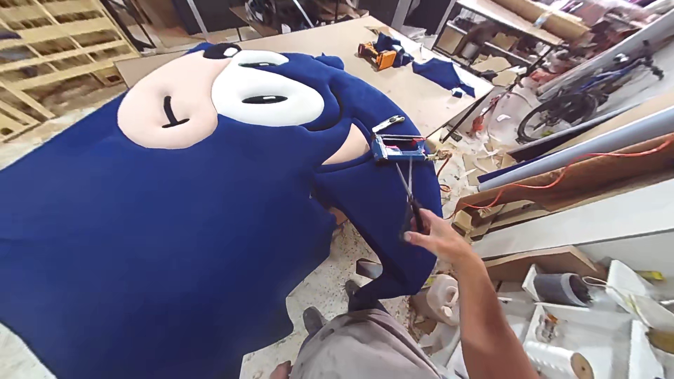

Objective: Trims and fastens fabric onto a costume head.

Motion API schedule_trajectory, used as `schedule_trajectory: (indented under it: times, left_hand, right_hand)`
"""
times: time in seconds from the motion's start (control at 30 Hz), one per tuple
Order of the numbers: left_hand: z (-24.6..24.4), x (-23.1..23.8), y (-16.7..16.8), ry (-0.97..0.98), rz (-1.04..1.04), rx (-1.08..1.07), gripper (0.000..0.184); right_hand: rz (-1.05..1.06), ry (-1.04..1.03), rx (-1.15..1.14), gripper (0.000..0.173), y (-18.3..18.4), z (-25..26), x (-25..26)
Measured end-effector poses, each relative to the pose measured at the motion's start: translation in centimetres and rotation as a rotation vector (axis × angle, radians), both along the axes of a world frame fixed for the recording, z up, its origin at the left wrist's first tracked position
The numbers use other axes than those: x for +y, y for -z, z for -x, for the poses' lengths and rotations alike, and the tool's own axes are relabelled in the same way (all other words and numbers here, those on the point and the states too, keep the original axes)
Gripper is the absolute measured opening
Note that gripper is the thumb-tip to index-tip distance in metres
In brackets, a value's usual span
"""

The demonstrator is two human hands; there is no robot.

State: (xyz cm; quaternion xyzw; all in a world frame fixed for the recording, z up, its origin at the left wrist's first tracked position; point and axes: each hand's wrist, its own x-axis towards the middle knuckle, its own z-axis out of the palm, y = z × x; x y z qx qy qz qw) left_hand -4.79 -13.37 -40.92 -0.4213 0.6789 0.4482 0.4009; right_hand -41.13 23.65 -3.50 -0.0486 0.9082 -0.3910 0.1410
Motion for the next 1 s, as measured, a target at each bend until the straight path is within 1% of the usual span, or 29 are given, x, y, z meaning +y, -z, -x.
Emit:
schedule_trajectory:
  times: [0.03,0.07,0.1,0.13,0.17,0.23,0.3,0.33,0.4,0.5,0.53,0.6,0.67,0.73,0.8,0.83,0.87,0.9,0.97,1.0]
  left_hand:
    - [0.6,0.3,0.4,-0.080,0.001,0.028,0.040]
    - [1.4,0.9,0.9,-0.216,-0.005,0.078,0.041]
    - [2.4,1.6,1.3,-0.338,-0.024,0.138,0.041]
    - [3.7,2.6,1.1,-0.411,-0.055,0.199,0.041]
    - [5.3,3.7,0.2,-0.433,-0.090,0.250,0.042]
    - [10.2,6.4,-3.4,-0.382,-0.158,0.318,0.041]
    - [16.0,10.2,-8.3,-0.348,-0.244,0.454,0.040]
    - [19.0,12.2,-10.8,-0.364,-0.278,0.534,0.040]
    - [25.4,15.5,-15.5,-0.475,-0.339,0.683,0.042]
    - [33.0,18.4,-20.9,-0.806,-0.450,0.877,0.048]
    - [34.7,18.9,-22.2,-0.915,-0.499,0.902,0.051]
    - [36.8,19.2,-24.3,-1.057,-0.594,0.903,0.051]
    - [37.6,18.8,-25.6,-1.142,-0.667,0.828,0.046]
    - [37.9,18.4,-26.4,-1.201,-0.702,0.760,0.043]
    - [38.2,18.3,-26.9,-1.242,-0.662,0.736,0.044]
    - [38.3,18.5,-27.1,-1.220,-0.592,0.748,0.045]
    - [38.5,18.7,-27.1,-1.156,-0.462,0.774,0.047]
    - [38.9,19.0,-26.7,-1.047,-0.286,0.816,0.048]
    - [39.5,19.3,-24.9,-0.782,0.072,0.865,0.049]
    - [39.7,19.4,-24.2,-0.679,0.172,0.857,0.051]
  right_hand:
    - [-0.064,0.018,0.029,0.083,0.3,1.3,1.0]
    - [-0.100,0.038,0.047,0.069,0.8,2.6,1.8]
    - [-0.124,0.062,0.066,0.052,1.4,4.0,2.3]
    - [-0.154,0.087,0.086,0.039,2.0,5.5,2.5]
    - [-0.181,0.100,0.095,0.033,2.3,6.8,2.4]
    - [-0.199,0.076,0.124,0.034,2.6,9.7,1.6]
    - [-0.174,0.000,0.160,0.035,2.8,12.6,0.4]
    - [-0.151,-0.051,0.171,0.036,2.8,14.0,-0.3]
    - [-0.100,-0.160,0.185,0.035,2.6,17.1,-2.3]
    - [-0.050,-0.321,0.157,0.032,1.6,21.2,-6.2]
    - [-0.056,-0.375,0.153,0.031,1.5,22.5,-7.8]
    - [-0.083,-0.455,0.175,0.032,2.2,25.3,-11.0]
    - [-0.117,-0.482,0.212,0.041,3.3,27.7,-13.8]
    - [-0.128,-0.510,0.292,0.050,4.1,28.3,-15.3]
    - [-0.123,-0.593,0.369,0.049,4.9,26.6,-15.3]
    - [-0.125,-0.655,0.384,0.049,5.7,25.5,-15.3]
    - [-0.144,-0.721,0.384,0.049,6.6,24.3,-15.2]
    - [-0.186,-0.775,0.390,0.050,7.6,23.1,-14.9]
    - [-0.330,-0.816,0.460,0.054,8.8,20.7,-13.7]
    - [-0.375,-0.826,0.498,0.056,9.1,20.0,-13.1]
